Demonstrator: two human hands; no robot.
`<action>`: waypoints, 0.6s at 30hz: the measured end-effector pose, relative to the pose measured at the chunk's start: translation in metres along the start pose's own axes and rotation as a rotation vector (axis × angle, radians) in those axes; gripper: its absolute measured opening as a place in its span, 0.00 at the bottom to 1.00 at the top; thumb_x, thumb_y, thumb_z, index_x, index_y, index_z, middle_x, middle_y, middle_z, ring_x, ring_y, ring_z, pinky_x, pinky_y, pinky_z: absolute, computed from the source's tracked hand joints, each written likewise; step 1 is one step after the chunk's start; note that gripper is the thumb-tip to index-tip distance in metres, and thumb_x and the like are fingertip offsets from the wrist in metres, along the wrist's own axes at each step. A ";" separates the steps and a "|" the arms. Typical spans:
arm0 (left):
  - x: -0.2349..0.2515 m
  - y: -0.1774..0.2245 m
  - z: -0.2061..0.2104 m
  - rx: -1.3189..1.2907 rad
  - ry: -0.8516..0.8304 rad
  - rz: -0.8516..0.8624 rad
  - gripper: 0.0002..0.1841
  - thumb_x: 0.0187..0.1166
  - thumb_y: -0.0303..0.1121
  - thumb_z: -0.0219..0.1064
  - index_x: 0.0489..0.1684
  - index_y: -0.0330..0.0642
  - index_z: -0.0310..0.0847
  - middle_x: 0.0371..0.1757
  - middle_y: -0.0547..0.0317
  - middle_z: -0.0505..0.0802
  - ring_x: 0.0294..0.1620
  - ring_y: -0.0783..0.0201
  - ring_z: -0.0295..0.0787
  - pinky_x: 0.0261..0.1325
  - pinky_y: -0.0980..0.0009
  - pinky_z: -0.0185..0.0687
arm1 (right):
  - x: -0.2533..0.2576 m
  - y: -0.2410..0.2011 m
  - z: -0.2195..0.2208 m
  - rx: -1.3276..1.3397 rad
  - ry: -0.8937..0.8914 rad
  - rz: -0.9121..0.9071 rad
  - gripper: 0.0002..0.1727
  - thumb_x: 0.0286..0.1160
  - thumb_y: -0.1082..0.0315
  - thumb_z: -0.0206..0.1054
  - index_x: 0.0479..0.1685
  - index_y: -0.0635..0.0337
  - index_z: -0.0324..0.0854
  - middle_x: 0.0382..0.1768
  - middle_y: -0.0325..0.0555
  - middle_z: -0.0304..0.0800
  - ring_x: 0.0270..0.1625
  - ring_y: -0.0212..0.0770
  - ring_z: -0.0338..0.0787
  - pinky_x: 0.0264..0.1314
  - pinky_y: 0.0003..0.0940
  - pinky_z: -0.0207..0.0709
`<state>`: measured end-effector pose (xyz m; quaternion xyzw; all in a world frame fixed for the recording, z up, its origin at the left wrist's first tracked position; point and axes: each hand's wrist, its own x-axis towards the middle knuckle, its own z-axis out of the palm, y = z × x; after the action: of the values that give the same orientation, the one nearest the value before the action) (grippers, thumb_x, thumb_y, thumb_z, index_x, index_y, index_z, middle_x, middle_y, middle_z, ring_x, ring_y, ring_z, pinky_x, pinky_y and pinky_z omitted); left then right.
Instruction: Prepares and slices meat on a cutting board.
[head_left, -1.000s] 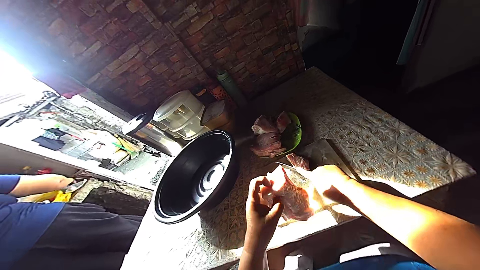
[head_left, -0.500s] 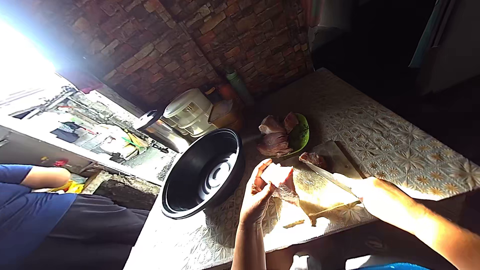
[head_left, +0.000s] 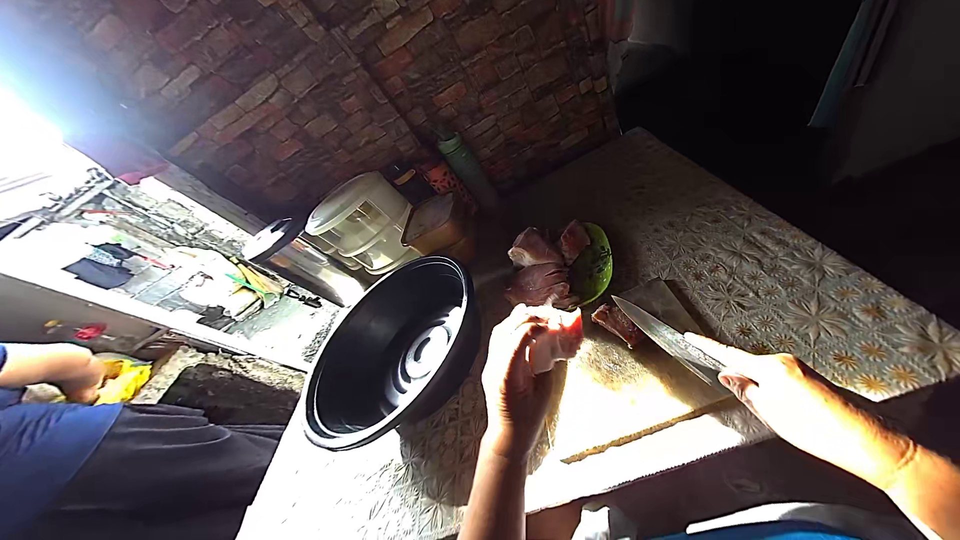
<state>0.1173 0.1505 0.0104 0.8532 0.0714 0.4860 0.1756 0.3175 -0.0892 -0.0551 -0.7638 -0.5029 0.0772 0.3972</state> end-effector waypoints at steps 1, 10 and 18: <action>-0.015 -0.002 0.009 0.087 0.003 0.009 0.07 0.75 0.31 0.72 0.46 0.41 0.88 0.51 0.51 0.94 0.62 0.60 0.89 0.70 0.63 0.83 | 0.000 0.000 0.003 0.000 0.006 0.003 0.31 0.76 0.74 0.59 0.81 0.46 0.80 0.45 0.54 0.98 0.38 0.53 0.97 0.44 0.53 0.88; -0.103 0.016 0.003 0.041 -0.382 -0.194 0.22 0.67 0.29 0.76 0.62 0.40 0.87 0.69 0.46 0.88 0.79 0.56 0.78 0.83 0.63 0.74 | -0.010 -0.007 0.003 -0.088 -0.078 -0.022 0.32 0.73 0.67 0.57 0.82 0.47 0.78 0.32 0.52 0.93 0.27 0.51 0.90 0.33 0.53 0.84; -0.116 -0.009 0.006 0.031 -0.330 -0.210 0.16 0.72 0.42 0.77 0.52 0.43 0.93 0.61 0.52 0.92 0.75 0.59 0.81 0.81 0.65 0.73 | -0.027 -0.035 0.020 -0.235 -0.023 -0.159 0.22 0.73 0.65 0.55 0.59 0.57 0.91 0.25 0.52 0.90 0.24 0.54 0.91 0.24 0.52 0.82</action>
<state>0.0625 0.1239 -0.0887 0.9117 0.1377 0.3176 0.2212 0.2697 -0.0947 -0.0521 -0.7618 -0.5720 -0.0052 0.3041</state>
